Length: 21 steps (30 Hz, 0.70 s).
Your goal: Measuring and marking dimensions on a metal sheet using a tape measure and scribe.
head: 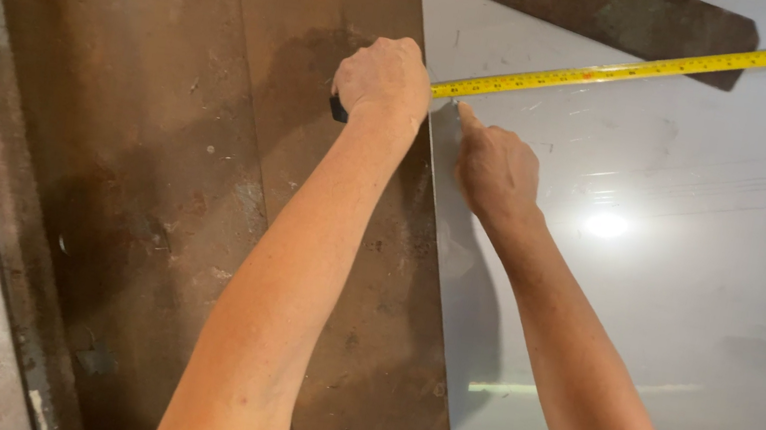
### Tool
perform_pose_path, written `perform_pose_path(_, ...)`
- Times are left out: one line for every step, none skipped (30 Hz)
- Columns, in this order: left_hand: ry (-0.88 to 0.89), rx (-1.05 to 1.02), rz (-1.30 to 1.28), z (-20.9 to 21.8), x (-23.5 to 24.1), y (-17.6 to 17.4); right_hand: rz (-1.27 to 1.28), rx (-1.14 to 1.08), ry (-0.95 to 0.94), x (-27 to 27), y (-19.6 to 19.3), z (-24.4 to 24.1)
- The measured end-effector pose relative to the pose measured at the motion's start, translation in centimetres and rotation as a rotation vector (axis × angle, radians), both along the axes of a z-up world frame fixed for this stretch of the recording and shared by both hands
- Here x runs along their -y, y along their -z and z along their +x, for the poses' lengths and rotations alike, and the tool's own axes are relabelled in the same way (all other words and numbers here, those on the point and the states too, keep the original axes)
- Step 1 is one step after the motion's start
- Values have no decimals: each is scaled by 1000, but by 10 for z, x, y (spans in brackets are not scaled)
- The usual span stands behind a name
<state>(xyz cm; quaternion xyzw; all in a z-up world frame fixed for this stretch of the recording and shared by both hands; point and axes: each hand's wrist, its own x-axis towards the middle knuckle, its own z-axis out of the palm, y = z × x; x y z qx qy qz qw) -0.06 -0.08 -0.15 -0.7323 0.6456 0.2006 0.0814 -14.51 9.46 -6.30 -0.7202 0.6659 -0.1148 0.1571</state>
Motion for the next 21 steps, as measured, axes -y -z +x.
perform_pose_path(0,-8,2,-1,0,5,2,-8,0,-3,1,-4)
perform_pose_path(14,-12,-2,-1,0,9,10,-40,-12,-7,0,-7)
perform_pose_path(32,-11,-12,2,3,11,11,-67,-20,-8,-1,-7)
perform_pose_path(37,-16,-16,2,-2,15,8,-72,-15,-16,0,-8)
perform_pose_path(40,7,-43,3,-1,16,23,-80,-7,-17,1,-8)
perform_pose_path(42,30,-70,5,0,17,39,-87,1,-18,1,-7)
perform_pose_path(44,31,-65,5,-6,14,44,-86,2,-23,-8,-4)
perform_pose_path(29,21,-71,6,-13,11,94,-66,31,-29,-17,0)
perform_pose_path(18,10,-88,5,-17,7,132,-47,64,-32,-27,3)
perform_pose_path(23,9,-95,12,-31,5,125,-47,69,-51,-29,3)
perform_pose_path(-7,-104,-100,20,-41,2,64,70,95,-65,-32,2)
perform_pose_path(-34,-217,-106,27,-51,-2,1,186,119,-79,-34,2)
perform_pose_path(-41,-216,-117,35,-73,-9,-8,188,110,-113,-32,-1)
perform_pose_path(-66,-289,-56,43,-96,-16,126,343,216,-147,-29,-6)
perform_pose_path(-89,-360,4,51,-119,-24,262,500,320,-181,-25,-10)
perform_pose_path(-93,-359,-8,62,-152,-19,254,503,311,-223,-25,-12)
perform_pose_path(-143,-438,67,74,-184,-15,320,570,334,-263,-24,-14)
perform_pose_path(-192,-518,142,85,-216,-11,387,636,356,-305,-22,-18)
perform_pose_path(-187,-519,119,97,-257,-14,365,641,347,-337,-22,-18)
perform_pose_path(-248,-637,165,110,-298,-15,443,722,376,-370,-19,-19)
perform_pose_path(-310,-758,219,121,-344,-13,528,797,405,-407,-17,-21)
